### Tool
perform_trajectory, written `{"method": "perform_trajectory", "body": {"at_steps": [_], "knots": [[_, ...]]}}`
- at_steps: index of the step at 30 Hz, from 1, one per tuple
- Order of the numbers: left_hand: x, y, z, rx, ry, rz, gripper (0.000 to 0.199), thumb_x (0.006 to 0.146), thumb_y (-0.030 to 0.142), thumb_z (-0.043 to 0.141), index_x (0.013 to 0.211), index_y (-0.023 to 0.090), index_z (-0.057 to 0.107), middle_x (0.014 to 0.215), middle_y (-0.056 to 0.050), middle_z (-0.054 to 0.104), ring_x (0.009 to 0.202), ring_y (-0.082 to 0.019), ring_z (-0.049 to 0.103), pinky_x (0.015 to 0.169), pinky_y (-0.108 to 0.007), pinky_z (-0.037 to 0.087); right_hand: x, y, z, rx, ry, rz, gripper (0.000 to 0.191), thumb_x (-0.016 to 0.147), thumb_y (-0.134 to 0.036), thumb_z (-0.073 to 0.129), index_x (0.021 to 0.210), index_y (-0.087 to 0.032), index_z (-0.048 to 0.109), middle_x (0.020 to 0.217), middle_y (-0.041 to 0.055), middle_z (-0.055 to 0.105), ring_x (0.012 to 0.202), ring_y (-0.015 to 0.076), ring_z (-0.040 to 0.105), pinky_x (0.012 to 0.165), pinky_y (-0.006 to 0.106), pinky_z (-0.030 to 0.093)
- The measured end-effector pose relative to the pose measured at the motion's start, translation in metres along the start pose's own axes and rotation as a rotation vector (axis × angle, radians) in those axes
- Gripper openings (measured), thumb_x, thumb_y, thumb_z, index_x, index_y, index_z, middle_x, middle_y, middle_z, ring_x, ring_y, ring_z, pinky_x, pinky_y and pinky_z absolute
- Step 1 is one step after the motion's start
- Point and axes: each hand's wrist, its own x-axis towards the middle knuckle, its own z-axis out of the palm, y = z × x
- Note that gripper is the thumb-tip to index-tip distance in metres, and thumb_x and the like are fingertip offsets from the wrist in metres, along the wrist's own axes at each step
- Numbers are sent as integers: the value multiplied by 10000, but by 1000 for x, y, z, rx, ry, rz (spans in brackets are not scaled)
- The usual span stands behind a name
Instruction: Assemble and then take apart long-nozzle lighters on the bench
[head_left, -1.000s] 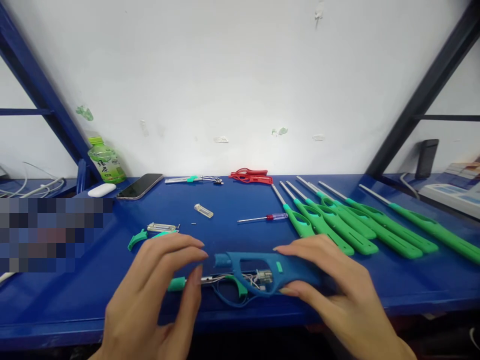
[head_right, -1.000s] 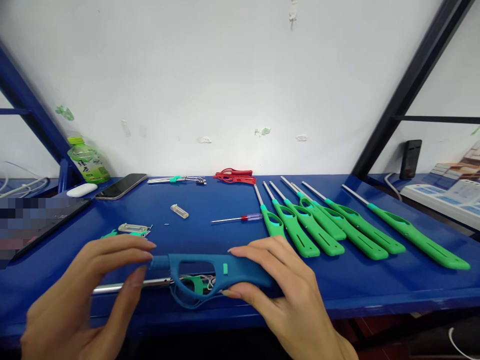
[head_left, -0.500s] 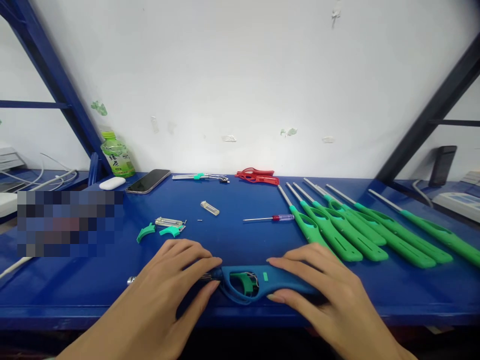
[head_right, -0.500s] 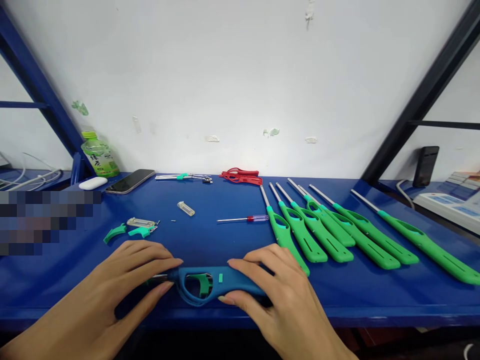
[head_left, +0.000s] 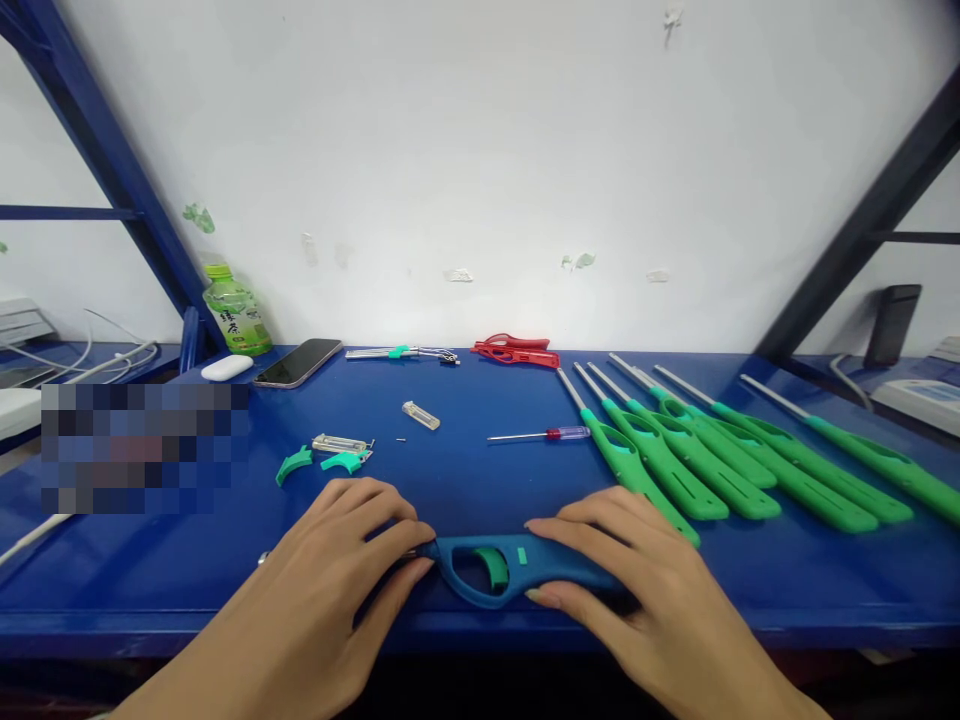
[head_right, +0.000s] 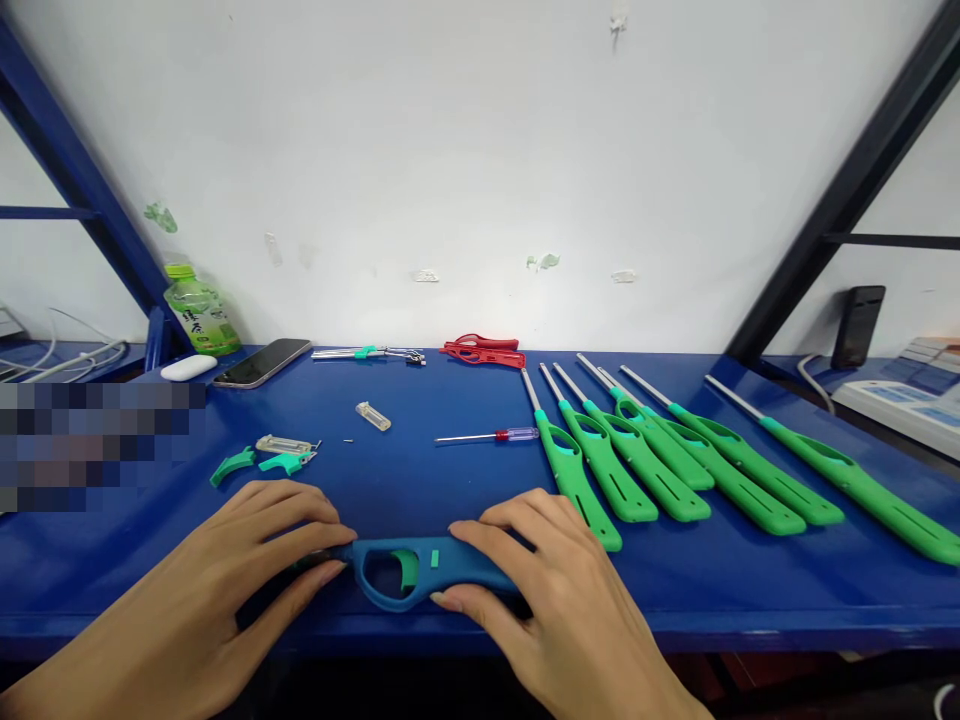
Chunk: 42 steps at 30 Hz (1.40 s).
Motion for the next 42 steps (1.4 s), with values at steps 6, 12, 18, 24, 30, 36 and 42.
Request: {"method": "perform_trajectory", "body": {"at_steps": [6,12,18,24,30,36,42], "knots": [[0,1,0,8,6,-4,206,1064,248,515,1123,276,710,1099,-34,710,1038,-231,643,963,-379,535,-2,1,-1,2,-28,-8,276,1035,-392,668,1302,-332,702,1133,48,737,1024,262,674,926,458,534],[-1,1,1,4,-7,-15,214,1066,252,507,1099,276,717,1089,-37,695,1020,-230,639,926,-371,540,-3,0,-2,12,-34,-34,290,1045,-337,653,1334,-328,686,1143,39,730,1037,253,668,918,446,539],[-2,-1,1,10,-30,-19,217,1073,236,500,1126,279,706,1116,-32,674,1049,-226,620,949,-372,523,-2,1,-3,-9,-38,-39,303,1047,-340,651,1347,-325,691,1159,48,723,1040,259,671,963,475,529],[1,5,2,32,-6,51,297,1065,129,446,1048,240,722,1057,-40,673,973,-217,606,909,-372,514,-6,-1,0,-21,-72,-26,339,1066,-314,618,1402,-324,654,1103,43,697,962,233,652,923,462,541],[3,13,2,109,29,68,348,1048,101,405,969,214,725,1022,-62,696,945,-233,628,857,-381,519,-8,-4,3,-53,-49,-31,384,1069,-266,599,1449,-311,624,1111,55,693,928,226,654,799,402,568],[-27,-18,-9,258,85,-9,397,1066,391,521,1447,293,575,1402,-52,649,1276,-298,602,1095,-456,418,-9,0,4,-79,14,-57,336,1055,-362,622,1388,-341,664,1101,53,698,910,241,698,765,415,597],[-31,-33,-11,200,-36,-13,221,1101,355,465,1097,304,679,1065,6,755,980,-234,708,854,-358,501,-9,2,5,-93,20,-49,324,1062,-405,605,1379,-360,660,1100,50,693,921,232,708,763,387,604]]}}
